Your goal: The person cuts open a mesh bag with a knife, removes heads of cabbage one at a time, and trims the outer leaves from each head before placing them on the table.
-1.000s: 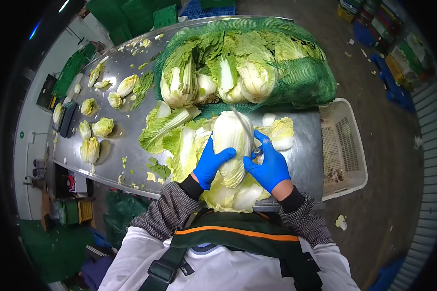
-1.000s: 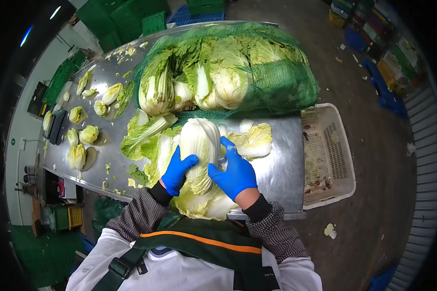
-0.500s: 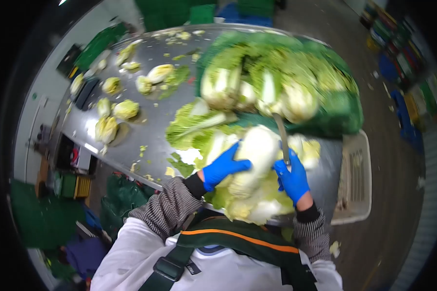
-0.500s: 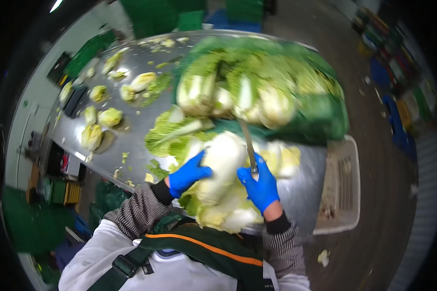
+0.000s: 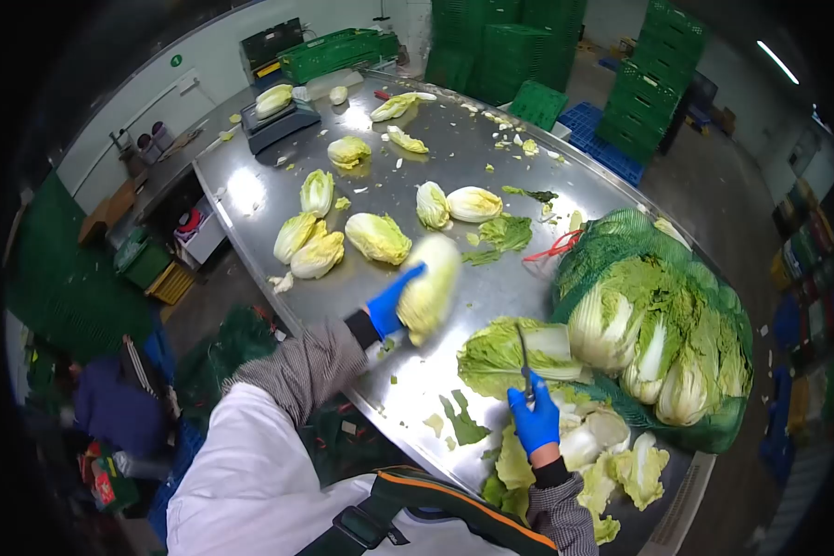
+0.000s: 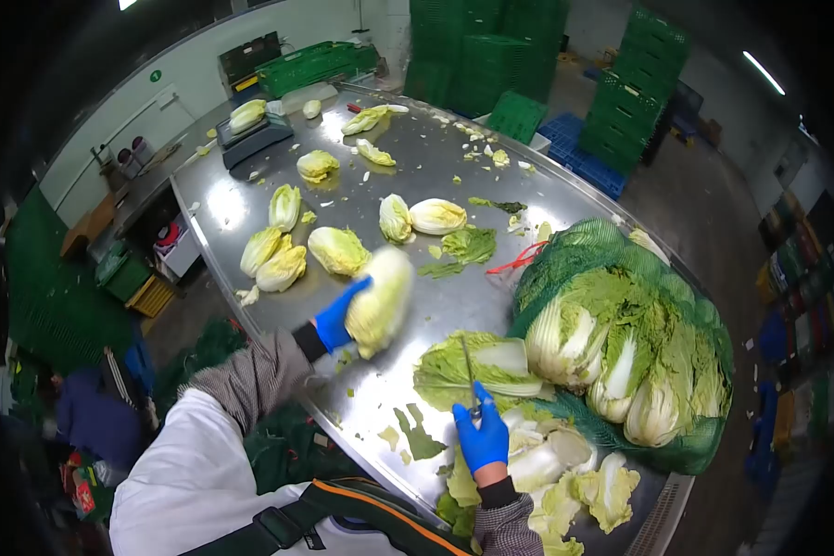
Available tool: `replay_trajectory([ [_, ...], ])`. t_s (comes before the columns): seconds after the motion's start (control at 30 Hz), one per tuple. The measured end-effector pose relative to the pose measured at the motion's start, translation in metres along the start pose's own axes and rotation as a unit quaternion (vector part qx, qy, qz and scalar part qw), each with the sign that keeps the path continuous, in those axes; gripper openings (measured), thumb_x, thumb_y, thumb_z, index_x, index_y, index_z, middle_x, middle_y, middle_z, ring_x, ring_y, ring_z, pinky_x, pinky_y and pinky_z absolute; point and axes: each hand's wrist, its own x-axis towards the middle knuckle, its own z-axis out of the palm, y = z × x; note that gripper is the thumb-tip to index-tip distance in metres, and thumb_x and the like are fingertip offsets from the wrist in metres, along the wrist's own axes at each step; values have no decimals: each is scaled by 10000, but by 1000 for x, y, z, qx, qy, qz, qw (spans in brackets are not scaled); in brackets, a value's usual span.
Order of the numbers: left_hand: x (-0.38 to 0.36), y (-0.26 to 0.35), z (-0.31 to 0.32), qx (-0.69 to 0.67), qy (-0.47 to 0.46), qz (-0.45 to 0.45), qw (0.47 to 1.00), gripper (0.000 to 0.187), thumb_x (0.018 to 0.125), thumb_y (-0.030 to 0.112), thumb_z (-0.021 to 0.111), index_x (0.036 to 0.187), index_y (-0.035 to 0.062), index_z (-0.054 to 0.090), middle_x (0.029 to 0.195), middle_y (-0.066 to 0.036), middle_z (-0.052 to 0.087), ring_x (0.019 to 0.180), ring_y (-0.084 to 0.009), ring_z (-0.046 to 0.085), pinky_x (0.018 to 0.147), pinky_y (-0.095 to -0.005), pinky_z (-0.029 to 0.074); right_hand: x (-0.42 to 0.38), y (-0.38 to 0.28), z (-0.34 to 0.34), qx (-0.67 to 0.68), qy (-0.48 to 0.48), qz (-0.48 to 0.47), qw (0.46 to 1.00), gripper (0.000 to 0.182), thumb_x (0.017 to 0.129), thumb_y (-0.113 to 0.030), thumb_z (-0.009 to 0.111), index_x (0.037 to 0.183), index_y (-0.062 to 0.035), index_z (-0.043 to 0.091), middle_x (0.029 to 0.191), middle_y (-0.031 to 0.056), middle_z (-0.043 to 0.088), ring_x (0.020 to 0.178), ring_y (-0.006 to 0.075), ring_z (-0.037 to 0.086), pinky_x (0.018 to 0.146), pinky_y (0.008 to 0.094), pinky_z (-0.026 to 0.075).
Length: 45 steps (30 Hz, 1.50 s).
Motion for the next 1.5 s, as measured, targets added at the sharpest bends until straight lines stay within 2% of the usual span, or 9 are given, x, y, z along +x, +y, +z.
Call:
replay_trajectory([
  [0.17, 47, 135, -58, -11, 24, 209, 978, 803, 790, 640, 599, 1363, 126, 370, 1329, -151, 444, 1210, -323, 452, 1016, -538, 360, 5, 2, 29, -202, -7, -71, 977, 825, 809, -491, 633, 1455, -126, 274, 930, 165, 624, 764, 279, 642, 655, 391, 509],
  [0.23, 47, 129, -22, 35, 187, 236, 953, 831, 791, 674, 567, 1383, 151, 308, 1352, -181, 389, 1238, -337, 429, 986, -546, 389, 19, -22, 31, -319, -64, 5, 946, 925, 772, -543, 644, 1477, -141, 200, 992, 196, 612, 783, 312, 645, 675, 416, 519],
  [0.43, 99, 4, 61, 309, 22, 114, 944, 541, 926, 443, 517, 1372, 155, 415, 1174, -85, 595, 1034, -199, 566, 900, -368, 463, 11, 57, 52, -337, -33, 54, 939, 799, 789, -451, 623, 1424, -87, 304, 941, 158, 604, 739, 307, 631, 629, 414, 512],
  [0.7, 144, -140, 189, 490, -196, 192, 828, 463, 907, 186, 603, 1335, 69, 473, 1224, -90, 575, 1101, -165, 553, 970, -319, 421, -116, 159, -67, -351, 75, 197, 913, 608, 775, -393, 615, 1317, -154, 478, 940, 160, 582, 703, 304, 632, 599, 435, 513],
  [0.93, 168, -192, 238, 706, -162, 434, 535, 440, 802, 212, 715, 1200, 74, 588, 1108, -123, 606, 1054, -270, 559, 930, -357, 424, -179, 303, -273, -411, 139, 206, 877, 588, 789, -363, 647, 1313, -161, 476, 996, 167, 611, 808, 339, 633, 664, 451, 504],
  [1.1, 158, -185, 228, 760, -117, 464, 440, 440, 772, 205, 725, 1175, 79, 599, 1117, -131, 589, 1055, -319, 533, 938, -393, 412, -164, 195, -354, -454, 85, 234, 856, 630, 766, -322, 668, 1355, -225, 466, 918, 140, 662, 766, 298, 651, 662, 402, 517],
  [1.27, 190, -162, 227, 789, -23, 457, 410, 524, 803, 387, 663, 1184, 41, 567, 1147, -192, 557, 1077, -362, 512, 936, -432, 406, -79, 104, -290, -33, 115, -10, 993, 418, 809, -216, 695, 1204, -110, 606, 930, 130, 669, 797, 193, 647, 737, 295, 500],
  [1.37, 208, -146, 221, 781, 30, 398, 480, 593, 818, 419, 648, 1231, 15, 514, 1170, -205, 535, 1068, -381, 510, 939, -442, 400, 19, 89, -251, 41, 131, -24, 990, 315, 833, -294, 681, 1023, -43, 674, 916, 144, 678, 811, 227, 660, 737, 303, 499],
  [1.5, 233, -133, 184, 771, 37, 370, 517, 764, 865, 470, 587, 1380, -32, 327, 1340, -280, 398, 1261, -400, 384, 1056, -418, 320, 143, 74, -211, 25, 122, 34, 992, 563, 795, -552, 632, 988, -25, 668, 883, 193, 666, 825, 315, 640, 748, 367, 484],
])
